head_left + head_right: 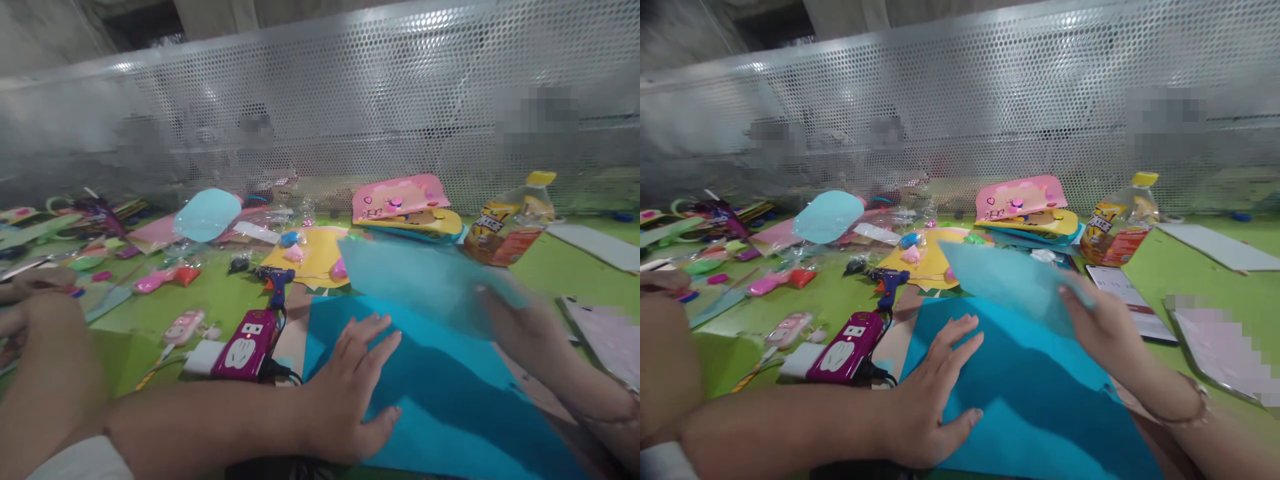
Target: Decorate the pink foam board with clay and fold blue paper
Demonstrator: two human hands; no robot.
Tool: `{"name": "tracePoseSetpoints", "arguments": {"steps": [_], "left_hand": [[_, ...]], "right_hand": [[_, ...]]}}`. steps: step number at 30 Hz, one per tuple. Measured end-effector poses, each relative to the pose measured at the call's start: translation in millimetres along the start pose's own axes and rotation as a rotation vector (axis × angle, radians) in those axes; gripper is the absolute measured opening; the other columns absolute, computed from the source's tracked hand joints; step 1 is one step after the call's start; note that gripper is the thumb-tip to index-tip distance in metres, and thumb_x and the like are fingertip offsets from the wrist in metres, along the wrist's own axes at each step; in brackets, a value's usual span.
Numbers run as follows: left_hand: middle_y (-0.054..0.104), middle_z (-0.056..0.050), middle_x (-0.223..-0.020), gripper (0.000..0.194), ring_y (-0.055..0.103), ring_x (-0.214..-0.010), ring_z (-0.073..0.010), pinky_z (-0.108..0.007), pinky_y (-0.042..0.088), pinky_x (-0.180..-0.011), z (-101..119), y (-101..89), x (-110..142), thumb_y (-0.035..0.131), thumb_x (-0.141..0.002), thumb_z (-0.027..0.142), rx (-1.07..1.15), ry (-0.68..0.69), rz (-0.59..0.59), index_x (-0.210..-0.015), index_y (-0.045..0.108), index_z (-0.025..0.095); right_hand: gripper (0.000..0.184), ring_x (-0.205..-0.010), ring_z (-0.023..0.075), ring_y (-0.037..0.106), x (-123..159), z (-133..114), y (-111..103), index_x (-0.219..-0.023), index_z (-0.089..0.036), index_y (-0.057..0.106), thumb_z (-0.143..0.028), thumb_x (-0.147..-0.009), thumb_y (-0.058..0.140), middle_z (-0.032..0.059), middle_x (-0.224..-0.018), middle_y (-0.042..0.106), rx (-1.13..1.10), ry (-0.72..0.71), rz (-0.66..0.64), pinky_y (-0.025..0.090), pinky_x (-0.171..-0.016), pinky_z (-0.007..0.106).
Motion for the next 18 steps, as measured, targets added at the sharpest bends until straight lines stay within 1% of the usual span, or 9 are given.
{"name": "tracePoseSetpoints", "arguments": {"steps": [1,2,3,4,8,10,12,15,18], "left_hand": [[0.009,-0.015,-0.152,0.083,0.003,-0.142,-0.0297,-0.055,0.012,-0.113,0,0.0,0,0.052,-0.082,0.028,0.017,0.024,-0.001,-0.144,-0.003,0.023],[0.012,-0.016,-0.151,0.083,0.006,-0.142,-0.0304,-0.056,0.013,-0.112,1,-0.5,0,0.053,-0.082,0.028,0.028,0.044,-0.018,-0.144,-0.002,0.023],[0.016,-0.016,-0.150,0.082,0.010,-0.141,-0.0319,-0.058,0.015,-0.111,1,-1.4,-1,0.054,-0.081,0.030,0.035,0.056,-0.055,-0.144,0.001,0.023],[0.020,-0.016,-0.149,0.082,0.015,-0.139,-0.0338,-0.059,0.017,-0.110,2,-2.5,-2,0.056,-0.080,0.034,0.038,0.052,-0.107,-0.144,0.005,0.023],[0.032,-0.016,-0.144,0.081,0.034,-0.128,-0.0408,-0.061,0.035,-0.099,5,-7.7,-6,0.055,-0.079,0.055,0.047,-0.123,-0.331,-0.144,0.018,0.024],[0.038,-0.015,-0.140,0.078,0.041,-0.122,-0.0404,-0.059,0.040,-0.095,5,-9.2,-7,0.051,-0.080,0.058,0.057,-0.197,-0.366,-0.144,0.020,0.025],[0.042,-0.016,-0.137,0.077,0.044,-0.119,-0.0383,-0.058,0.041,-0.095,6,-8.9,-7,0.049,-0.082,0.058,0.050,-0.191,-0.368,-0.145,0.020,0.023],[0.032,-0.018,-0.145,0.079,0.034,-0.129,-0.0377,-0.058,0.035,-0.101,4,-6.2,-8,0.050,-0.083,0.056,0.013,-0.124,-0.376,-0.146,0.019,0.018],[0.019,-0.018,-0.152,0.081,0.020,-0.137,-0.0377,-0.061,0.022,-0.107,2,-3.1,-8,0.047,-0.084,0.060,-0.013,-0.054,-0.450,-0.147,0.018,0.017]], "right_hand": [[0.033,-0.084,0.0283,0.066,-2,-2,-7,-0.108,-0.020,0.061,-0.034,-0.086,0.041,0.0083,-0.089,0.070,-0.164,0.259,0.228,0.056,-0.073,0.039],[0.032,-0.082,0.0273,0.066,-3,-6,-11,-0.104,-0.020,0.061,-0.038,-0.083,0.045,0.0072,-0.089,0.070,-0.322,0.469,0.360,0.056,-0.072,0.037],[0.032,-0.080,0.0259,0.066,-4,-12,-10,-0.103,-0.020,0.061,-0.040,-0.081,0.048,0.0061,-0.091,0.070,-0.472,0.615,0.346,0.056,-0.070,0.035],[0.031,-0.078,0.0245,0.065,-6,-17,-7,-0.101,-0.020,0.062,-0.039,-0.080,0.050,0.0049,-0.090,0.070,-0.580,0.694,0.287,0.056,-0.069,0.034],[0.020,-0.070,0.0223,0.063,-9,-20,12,-0.082,-0.020,0.066,-0.034,-0.069,0.065,0.0027,-0.072,0.069,-0.567,0.750,0.060,0.053,-0.061,0.029],[0.022,-0.067,0.0201,0.063,-8,-14,23,-0.084,-0.022,0.066,-0.028,-0.063,0.068,0.0014,-0.075,0.069,-0.613,0.784,-0.044,0.051,-0.056,0.027],[0.029,-0.063,0.0177,0.062,-7,-8,32,-0.089,-0.024,0.064,-0.021,-0.060,0.066,0.0002,-0.077,0.069,-0.745,0.841,-0.109,0.050,-0.050,0.025],[0.032,-0.054,0.0148,0.058,-6,0,39,-0.088,-0.024,0.061,-0.017,-0.057,0.063,-0.0022,-0.068,0.066,-0.910,0.857,-0.143,0.048,-0.045,0.023],[0.031,-0.056,0.0124,0.058,-9,11,42,-0.087,-0.023,0.060,-0.017,-0.058,0.067,-0.0035,-0.070,0.065,-0.979,0.708,-0.121,0.049,-0.050,0.021]]}}
Point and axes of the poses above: each hand's wrist, its own x-axis away from the middle knuckle, its own y-axis out of the palm, z = x × y, the point moved 2 cm from there along -x, towards the middle knuckle
